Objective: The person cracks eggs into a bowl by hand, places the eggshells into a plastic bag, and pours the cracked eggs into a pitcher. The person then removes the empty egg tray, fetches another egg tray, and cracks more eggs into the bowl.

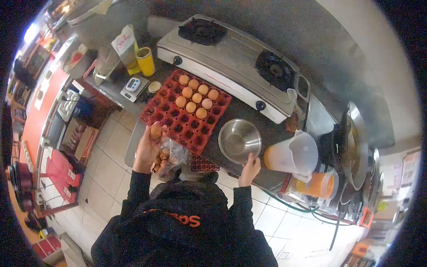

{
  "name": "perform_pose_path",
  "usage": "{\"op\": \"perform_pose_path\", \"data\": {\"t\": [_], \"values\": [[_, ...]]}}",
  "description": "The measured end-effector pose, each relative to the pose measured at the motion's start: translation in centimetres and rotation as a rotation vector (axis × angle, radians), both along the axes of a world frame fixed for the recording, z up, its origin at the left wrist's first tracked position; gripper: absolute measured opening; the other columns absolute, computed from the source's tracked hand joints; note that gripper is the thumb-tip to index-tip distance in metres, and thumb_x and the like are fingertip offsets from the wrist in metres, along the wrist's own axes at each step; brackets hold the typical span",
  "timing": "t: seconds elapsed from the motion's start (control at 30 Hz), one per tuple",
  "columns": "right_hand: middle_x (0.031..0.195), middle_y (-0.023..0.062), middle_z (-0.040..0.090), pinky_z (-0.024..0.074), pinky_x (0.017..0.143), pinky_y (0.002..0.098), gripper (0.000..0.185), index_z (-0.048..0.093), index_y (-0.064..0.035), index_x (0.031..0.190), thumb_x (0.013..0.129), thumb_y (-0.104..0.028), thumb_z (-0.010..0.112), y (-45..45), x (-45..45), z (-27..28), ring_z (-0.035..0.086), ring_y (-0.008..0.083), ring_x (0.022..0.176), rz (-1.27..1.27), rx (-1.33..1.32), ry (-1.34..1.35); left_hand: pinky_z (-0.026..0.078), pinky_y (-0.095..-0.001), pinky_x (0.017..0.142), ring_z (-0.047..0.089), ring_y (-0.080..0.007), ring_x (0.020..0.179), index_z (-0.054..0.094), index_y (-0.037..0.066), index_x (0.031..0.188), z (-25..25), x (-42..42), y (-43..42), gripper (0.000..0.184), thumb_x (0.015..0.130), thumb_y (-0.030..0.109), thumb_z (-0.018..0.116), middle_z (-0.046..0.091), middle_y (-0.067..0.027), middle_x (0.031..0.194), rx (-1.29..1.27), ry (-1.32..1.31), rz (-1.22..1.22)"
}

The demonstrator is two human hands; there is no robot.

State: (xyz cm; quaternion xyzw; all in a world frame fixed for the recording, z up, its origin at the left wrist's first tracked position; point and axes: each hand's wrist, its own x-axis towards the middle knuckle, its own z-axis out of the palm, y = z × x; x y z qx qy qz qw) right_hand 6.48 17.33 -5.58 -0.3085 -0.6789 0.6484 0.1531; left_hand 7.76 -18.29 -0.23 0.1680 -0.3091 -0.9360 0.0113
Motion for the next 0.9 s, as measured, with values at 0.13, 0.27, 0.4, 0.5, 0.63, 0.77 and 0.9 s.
{"op": "perform_pose_path", "data": {"t": [0.13, 0.27, 0.4, 0.5, 0.63, 0.77, 0.9], "values": [[0.074, 0.0149, 0.060, 0.0501, 0.067, 0.0364, 0.039, 0.058, -0.0010, 0.084, 0.093, -0.039, 0.062, 3.6, -1.3, 2.1, 0.061, 0.0289, 0.068, 0.414, 0.668, -0.457, 0.051, -0.0280, 0.079, 0.059, -0.0151, 0.088, 0.045, 0.003, 0.136, -0.5, 0.9, -0.9, 0.047, 0.104, 0.037, 0.040, 0.061, -0.0158, 0.122, 0.002, 0.003, 0.011], [0.085, 0.0184, 0.066, 0.0500, 0.071, 0.0416, 0.039, 0.063, -0.0019, 0.093, 0.091, -0.041, 0.062, 0.9, -2.5, 10.0, 0.066, 0.0342, 0.079, 0.426, 1.063, -0.223, 0.050, -0.0278, 0.078, 0.059, -0.0144, 0.089, 0.045, 0.003, 0.137, 0.2, 1.7, -1.0, 0.045, 0.104, 0.035, 0.041, 0.061, -0.0149, 0.122, -0.058, -0.028, 0.056], [0.086, 0.0148, 0.066, 0.0503, 0.068, 0.0409, 0.027, 0.063, -0.0049, 0.093, 0.089, -0.032, 0.066, -10.7, -7.7, 14.1, 0.065, 0.0313, 0.080, 0.707, 0.940, 0.269, 0.050, -0.0266, 0.081, 0.059, -0.0154, 0.098, 0.045, 0.002, 0.137, 1.4, 2.3, -0.6, 0.047, 0.104, 0.035, 0.042, 0.060, -0.0118, 0.126, -0.184, -0.034, 0.063], [0.097, 0.0156, 0.061, 0.0472, 0.074, 0.0430, 0.041, 0.060, -0.0037, 0.107, 0.085, -0.037, 0.069, -19.4, -12.8, 10.1, 0.060, 0.0316, 0.094, 0.955, 1.278, 0.342, 0.050, -0.0267, 0.086, 0.061, -0.0158, 0.106, 0.047, 0.002, 0.136, 0.9, 2.7, -1.0, 0.046, 0.102, 0.034, 0.046, 0.060, -0.0136, 0.127, -0.178, 0.002, 0.036], [0.105, 0.0105, 0.057, 0.0466, 0.081, 0.0416, 0.033, 0.061, -0.0051, 0.111, 0.082, -0.019, 0.065, -24.7, -15.8, 2.8, 0.056, 0.0292, 0.101, 0.716, 1.725, 0.538, 0.049, -0.0283, 0.089, 0.060, -0.0170, 0.106, 0.046, 0.001, 0.137, 1.8, 3.9, -1.5, 0.048, 0.102, 0.034, 0.047, 0.059, -0.0125, 0.129, -0.218, -0.003, 0.083], [0.100, 0.0113, 0.058, 0.0481, 0.080, 0.0418, 0.024, 0.060, -0.0065, 0.100, 0.078, -0.011, 0.066, -25.1, -16.5, 2.6, 0.057, 0.0303, 0.100, 0.924, 1.655, 0.399, 0.048, -0.0286, 0.094, 0.059, -0.0178, 0.107, 0.044, 0.000, 0.137, 1.9, 5.0, -1.8, 0.050, 0.102, 0.036, 0.047, 0.057, -0.0130, 0.133, -0.232, -0.026, 0.122], [0.095, 0.0123, 0.060, 0.0502, 0.076, 0.0429, 0.024, 0.055, -0.0050, 0.091, 0.074, -0.012, 0.070, -23.9, -18.1, 3.1, 0.058, 0.0317, 0.097, 1.089, 1.373, 0.491, 0.047, -0.0292, 0.094, 0.058, -0.0180, 0.109, 0.047, 0.001, 0.133, 1.3, 4.1, -1.6, 0.047, 0.101, 0.036, 0.047, 0.057, -0.0128, 0.132, -0.229, -0.036, 0.089]]}}
